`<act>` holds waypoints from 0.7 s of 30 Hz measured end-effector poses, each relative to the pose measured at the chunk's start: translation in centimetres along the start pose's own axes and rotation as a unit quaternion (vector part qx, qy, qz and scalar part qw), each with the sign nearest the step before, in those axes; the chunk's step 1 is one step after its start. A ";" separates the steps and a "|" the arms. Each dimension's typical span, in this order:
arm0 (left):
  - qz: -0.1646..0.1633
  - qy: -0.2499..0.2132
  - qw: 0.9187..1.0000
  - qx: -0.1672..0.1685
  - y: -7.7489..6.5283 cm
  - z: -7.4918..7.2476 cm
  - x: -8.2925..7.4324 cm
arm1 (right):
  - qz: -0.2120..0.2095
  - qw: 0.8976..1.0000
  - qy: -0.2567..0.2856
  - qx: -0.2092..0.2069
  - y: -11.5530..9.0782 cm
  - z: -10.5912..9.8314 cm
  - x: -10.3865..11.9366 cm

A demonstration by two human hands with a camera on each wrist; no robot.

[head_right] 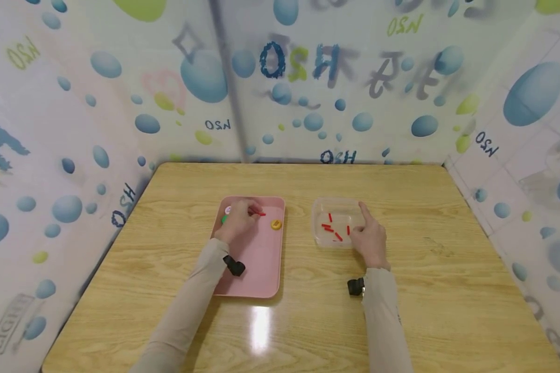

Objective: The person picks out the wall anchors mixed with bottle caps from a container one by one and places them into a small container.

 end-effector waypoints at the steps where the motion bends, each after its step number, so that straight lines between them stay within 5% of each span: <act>1: 0.001 0.002 1.000 -0.005 0.0 0.0 0.0 | -0.001 1.000 0.000 0.001 0.0 0.0 0.0; 11: -0.011 0.021 0.999 -0.022 0.2 0.3 -0.5 | -0.006 1.000 0.001 -0.001 0.0 0.0 -0.1; 21: 0.009 -0.095 0.995 -0.006 -0.8 -0.5 -1.5 | 0.001 1.000 0.002 0.003 -0.1 0.2 -0.2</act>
Point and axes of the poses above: each hand's wrist, its own y-axis towards the middle knuckle, its own z-axis out of the palm, x = y × z, the point moved 4 cm from there along y, towards the middle knuckle, and after that the axes turned 15 degrees about x, right-handed, at the moved point
